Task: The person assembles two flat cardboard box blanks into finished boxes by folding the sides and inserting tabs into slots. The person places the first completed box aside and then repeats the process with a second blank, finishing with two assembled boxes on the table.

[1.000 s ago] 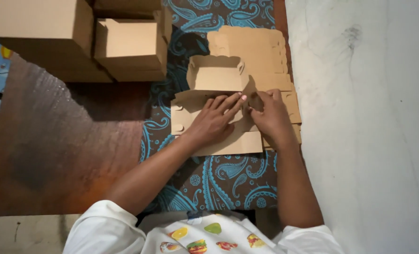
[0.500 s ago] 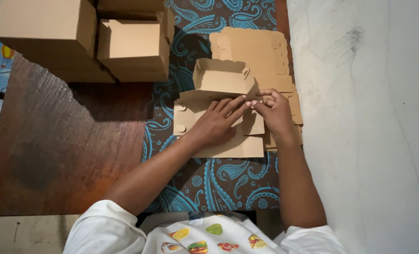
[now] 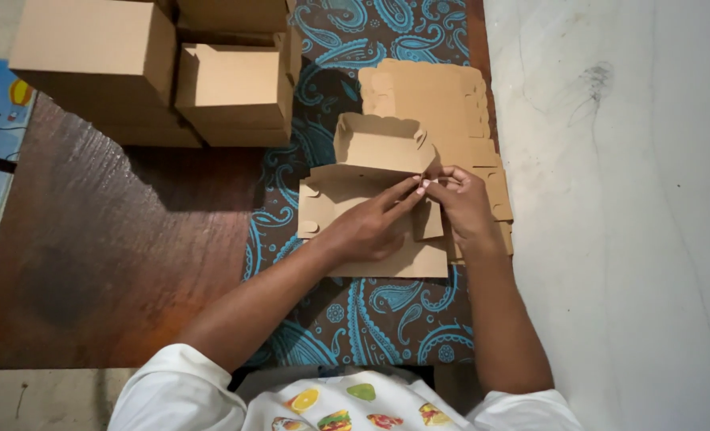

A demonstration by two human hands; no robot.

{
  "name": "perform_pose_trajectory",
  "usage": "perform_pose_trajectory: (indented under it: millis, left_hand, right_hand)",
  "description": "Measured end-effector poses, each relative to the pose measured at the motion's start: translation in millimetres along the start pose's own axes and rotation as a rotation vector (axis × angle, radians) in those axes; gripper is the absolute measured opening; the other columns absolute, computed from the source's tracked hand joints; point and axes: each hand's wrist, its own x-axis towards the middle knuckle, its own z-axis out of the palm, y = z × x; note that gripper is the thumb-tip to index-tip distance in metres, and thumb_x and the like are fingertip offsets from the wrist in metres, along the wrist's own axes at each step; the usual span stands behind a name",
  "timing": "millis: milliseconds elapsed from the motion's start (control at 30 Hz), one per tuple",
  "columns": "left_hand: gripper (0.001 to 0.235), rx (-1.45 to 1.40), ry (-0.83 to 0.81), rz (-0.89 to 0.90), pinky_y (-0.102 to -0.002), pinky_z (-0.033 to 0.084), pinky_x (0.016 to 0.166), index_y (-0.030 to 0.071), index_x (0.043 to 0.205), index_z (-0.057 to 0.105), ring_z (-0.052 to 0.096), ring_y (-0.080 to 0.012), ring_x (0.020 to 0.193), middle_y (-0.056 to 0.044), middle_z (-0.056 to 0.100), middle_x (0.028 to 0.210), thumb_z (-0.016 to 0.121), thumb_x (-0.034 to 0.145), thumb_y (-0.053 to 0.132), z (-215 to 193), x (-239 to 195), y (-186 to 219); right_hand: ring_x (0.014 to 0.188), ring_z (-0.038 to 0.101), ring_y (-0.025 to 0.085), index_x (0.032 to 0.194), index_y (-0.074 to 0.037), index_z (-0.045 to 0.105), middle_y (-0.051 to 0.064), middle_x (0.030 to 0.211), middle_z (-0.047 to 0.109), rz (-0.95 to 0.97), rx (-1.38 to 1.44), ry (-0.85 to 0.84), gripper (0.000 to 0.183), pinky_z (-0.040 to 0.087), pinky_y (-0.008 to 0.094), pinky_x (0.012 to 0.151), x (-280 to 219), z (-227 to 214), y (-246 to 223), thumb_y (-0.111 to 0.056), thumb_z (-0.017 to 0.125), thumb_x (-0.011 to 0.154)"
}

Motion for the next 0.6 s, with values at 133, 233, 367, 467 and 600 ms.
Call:
perform_pose_trajectory:
  millis: [133,233,367,467,600]
  left_hand:
    - [0.084,-0.027,-0.001,-0.007,-0.047,0.05,0.113,0.004,0.161,0.03,0.053,-0.042,0.139,-0.025,0.029,0.165,0.071,0.087,0.013,-3,1,3]
    - [0.087,-0.025,0.002,0.005,-0.046,0.051,0.112,0.004,0.161,0.03,0.05,-0.0438,0.141,-0.026,0.029,0.165,0.073,0.086,0.013,-4,0,3]
    - [0.085,-0.049,-0.017,-0.024,-0.049,0.057,0.105,0.006,0.161,0.029,0.057,-0.0467,0.134,-0.025,0.027,0.166,0.07,0.087,0.015,-8,0,8]
    - [0.086,-0.06,-0.023,-0.036,-0.049,0.058,0.104,0.007,0.162,0.028,0.058,-0.0462,0.132,-0.024,0.025,0.167,0.071,0.087,0.014,-6,-1,8]
    - [0.088,-0.07,-0.021,-0.049,-0.051,0.06,0.101,0.007,0.161,0.028,0.059,-0.0482,0.129,-0.024,0.021,0.168,0.072,0.086,0.014,-2,-2,7]
  right_hand:
    - [0.082,0.073,0.014,0.109,-0.003,0.073,0.007,0.086,0.073,0.001,0.008,0.022,0.034,0.059,0.024,0.076,-1,2,-3,-0.008,0.086,0.078]
    - [0.082,0.073,0.015,0.11,-0.001,0.072,0.007,0.085,0.071,0.043,0.057,0.008,0.037,0.059,0.028,0.079,-1,2,-3,-0.005,0.086,0.076]
    - [0.08,0.073,0.014,0.112,-0.002,0.072,0.006,0.083,0.071,0.043,0.069,0.014,0.037,0.058,0.025,0.078,2,1,2,-0.005,0.085,0.077]
    - [0.08,0.073,0.014,0.111,-0.002,0.073,0.006,0.083,0.072,0.042,0.078,0.015,0.038,0.058,0.026,0.078,3,3,3,-0.005,0.087,0.076]
    - [0.074,0.07,0.012,0.111,-0.003,0.073,0.005,0.082,0.07,0.065,0.075,0.004,0.033,0.056,0.023,0.066,-3,4,-7,-0.006,0.084,0.08]
